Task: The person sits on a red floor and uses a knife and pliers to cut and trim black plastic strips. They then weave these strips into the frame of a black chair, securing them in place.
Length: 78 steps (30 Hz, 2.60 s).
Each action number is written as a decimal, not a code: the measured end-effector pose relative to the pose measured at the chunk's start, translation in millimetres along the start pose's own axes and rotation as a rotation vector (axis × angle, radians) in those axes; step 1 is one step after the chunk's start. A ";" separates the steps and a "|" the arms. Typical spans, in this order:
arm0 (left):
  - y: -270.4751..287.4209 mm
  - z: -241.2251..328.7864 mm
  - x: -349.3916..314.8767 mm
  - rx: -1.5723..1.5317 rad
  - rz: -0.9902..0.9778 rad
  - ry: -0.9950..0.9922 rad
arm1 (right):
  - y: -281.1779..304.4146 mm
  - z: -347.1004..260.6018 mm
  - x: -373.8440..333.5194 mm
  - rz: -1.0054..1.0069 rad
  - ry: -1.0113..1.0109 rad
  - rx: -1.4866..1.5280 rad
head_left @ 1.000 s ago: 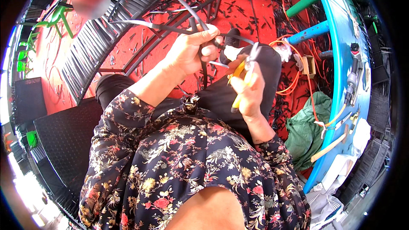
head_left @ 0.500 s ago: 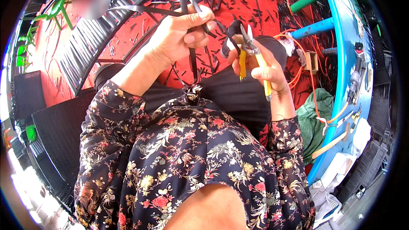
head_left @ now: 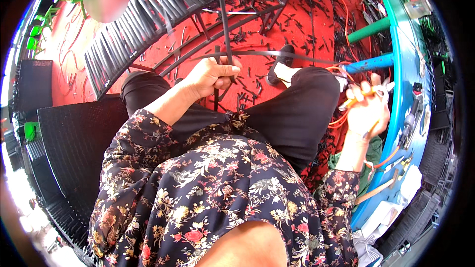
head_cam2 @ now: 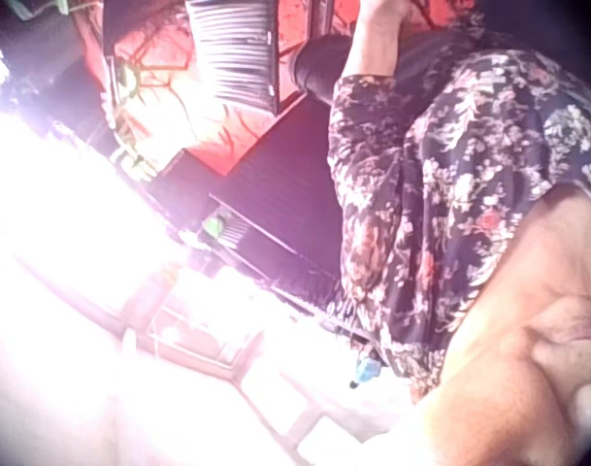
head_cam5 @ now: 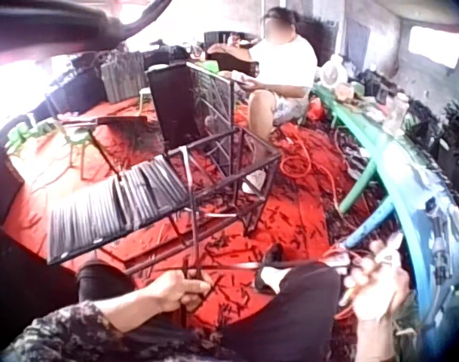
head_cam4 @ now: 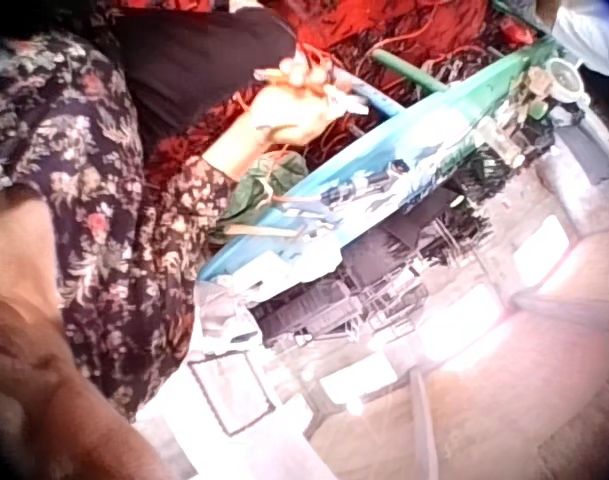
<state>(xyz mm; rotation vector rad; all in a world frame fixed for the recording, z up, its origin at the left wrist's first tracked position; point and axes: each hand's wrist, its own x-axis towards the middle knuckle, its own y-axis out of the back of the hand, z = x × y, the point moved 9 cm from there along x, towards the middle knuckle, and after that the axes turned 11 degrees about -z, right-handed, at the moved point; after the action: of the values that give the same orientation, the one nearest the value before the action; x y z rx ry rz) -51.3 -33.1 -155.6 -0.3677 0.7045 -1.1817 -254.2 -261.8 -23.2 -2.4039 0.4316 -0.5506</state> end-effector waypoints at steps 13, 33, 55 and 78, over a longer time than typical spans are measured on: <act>18.1 -5.7 0.4 -0.014 0.062 -0.074 | 70.1 -106.6 -27.6 0.270 0.284 -0.246; 67.9 19.0 -17.2 0.481 0.348 -0.053 | -19.9 -105.5 60.9 0.072 0.348 -0.199; -3.9 11.1 23.2 -0.412 -0.229 -0.275 | -45.4 51.2 -14.7 -0.004 -0.161 0.109; -1.6 -46.4 29.7 -0.281 0.057 -0.008 | -83.5 90.5 -26.7 -0.013 -0.156 0.245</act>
<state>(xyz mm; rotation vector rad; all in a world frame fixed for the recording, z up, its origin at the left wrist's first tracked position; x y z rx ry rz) -77.6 -56.8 -197.8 -0.5834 0.8716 -1.0283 -219.4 -142.2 -41.9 -2.1954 0.2644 -0.3936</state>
